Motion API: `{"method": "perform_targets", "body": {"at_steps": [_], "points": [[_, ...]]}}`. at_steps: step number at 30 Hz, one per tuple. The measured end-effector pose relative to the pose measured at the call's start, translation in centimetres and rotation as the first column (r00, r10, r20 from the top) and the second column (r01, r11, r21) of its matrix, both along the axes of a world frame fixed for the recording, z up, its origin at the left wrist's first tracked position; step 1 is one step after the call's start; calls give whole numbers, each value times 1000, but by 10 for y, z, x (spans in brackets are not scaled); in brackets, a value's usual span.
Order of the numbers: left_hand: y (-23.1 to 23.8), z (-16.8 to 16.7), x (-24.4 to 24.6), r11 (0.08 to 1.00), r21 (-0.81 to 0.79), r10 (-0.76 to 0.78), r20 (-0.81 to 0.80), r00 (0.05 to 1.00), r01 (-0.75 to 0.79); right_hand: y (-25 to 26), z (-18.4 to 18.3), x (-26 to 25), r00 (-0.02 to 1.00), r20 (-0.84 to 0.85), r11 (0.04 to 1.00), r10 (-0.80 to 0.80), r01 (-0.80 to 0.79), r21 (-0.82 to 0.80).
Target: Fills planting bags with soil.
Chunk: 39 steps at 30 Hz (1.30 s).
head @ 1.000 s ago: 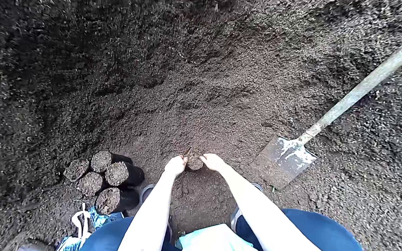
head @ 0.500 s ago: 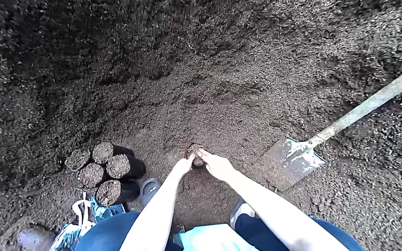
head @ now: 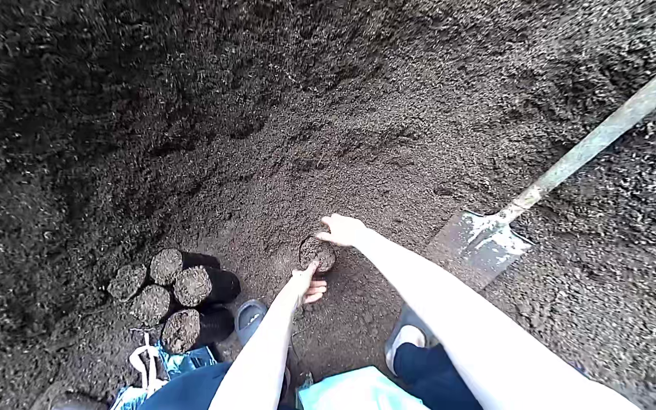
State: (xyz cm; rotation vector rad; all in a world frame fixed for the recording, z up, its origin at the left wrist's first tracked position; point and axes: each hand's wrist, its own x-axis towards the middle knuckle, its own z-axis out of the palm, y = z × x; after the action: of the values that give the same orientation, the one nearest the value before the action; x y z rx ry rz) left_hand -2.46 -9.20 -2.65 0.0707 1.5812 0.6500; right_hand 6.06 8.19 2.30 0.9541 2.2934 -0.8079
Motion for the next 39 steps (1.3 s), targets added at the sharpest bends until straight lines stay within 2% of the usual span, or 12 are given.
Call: {"method": "perform_targets", "body": {"at_steps": [4,7,11,17,20,22,26,29,32,34,36,39], "points": [[12,-1,18,958,15,281,155,947,-287,15,-27,-22,983,158,950,-91,133,-284],[26,5,22,913,9,404,112,908,-407,15,-29,-37,972,157,967,173,-137,-216],[39,11,25,889,-63,456,51,889,-453,6,-21,-29,965,92,964,247,-235,-123],[45,7,29,934,-97,339,-67,938,-345,-10,-23,-11,945,-83,949,316,-315,24],[39,7,31,972,-56,217,-146,965,-227,4,-20,-8,925,-186,941,332,-338,-1],[31,11,29,986,-34,156,-167,974,-163,35,-22,-11,938,-293,972,182,-218,-92],[17,34,12,991,-74,-127,-213,969,113,130,-41,-35,912,-406,995,-53,81,52],[7,53,-5,949,-103,-315,-310,897,298,164,-83,-39,896,-380,964,-230,262,36],[-5,59,-23,927,-97,-365,-451,814,362,133,-152,-37,924,-280,965,-261,253,-62],[-7,55,-32,931,-83,-349,-486,801,356,107,-172,-32,957,-196,973,-215,193,-127],[-4,48,-36,947,-70,-307,-485,819,314,96,-162,-23,978,-125,979,-165,146,-145],[-2,31,-37,971,-40,-228,-442,867,235,79,-106,-15,981,-167,992,-104,91,-82]]}}
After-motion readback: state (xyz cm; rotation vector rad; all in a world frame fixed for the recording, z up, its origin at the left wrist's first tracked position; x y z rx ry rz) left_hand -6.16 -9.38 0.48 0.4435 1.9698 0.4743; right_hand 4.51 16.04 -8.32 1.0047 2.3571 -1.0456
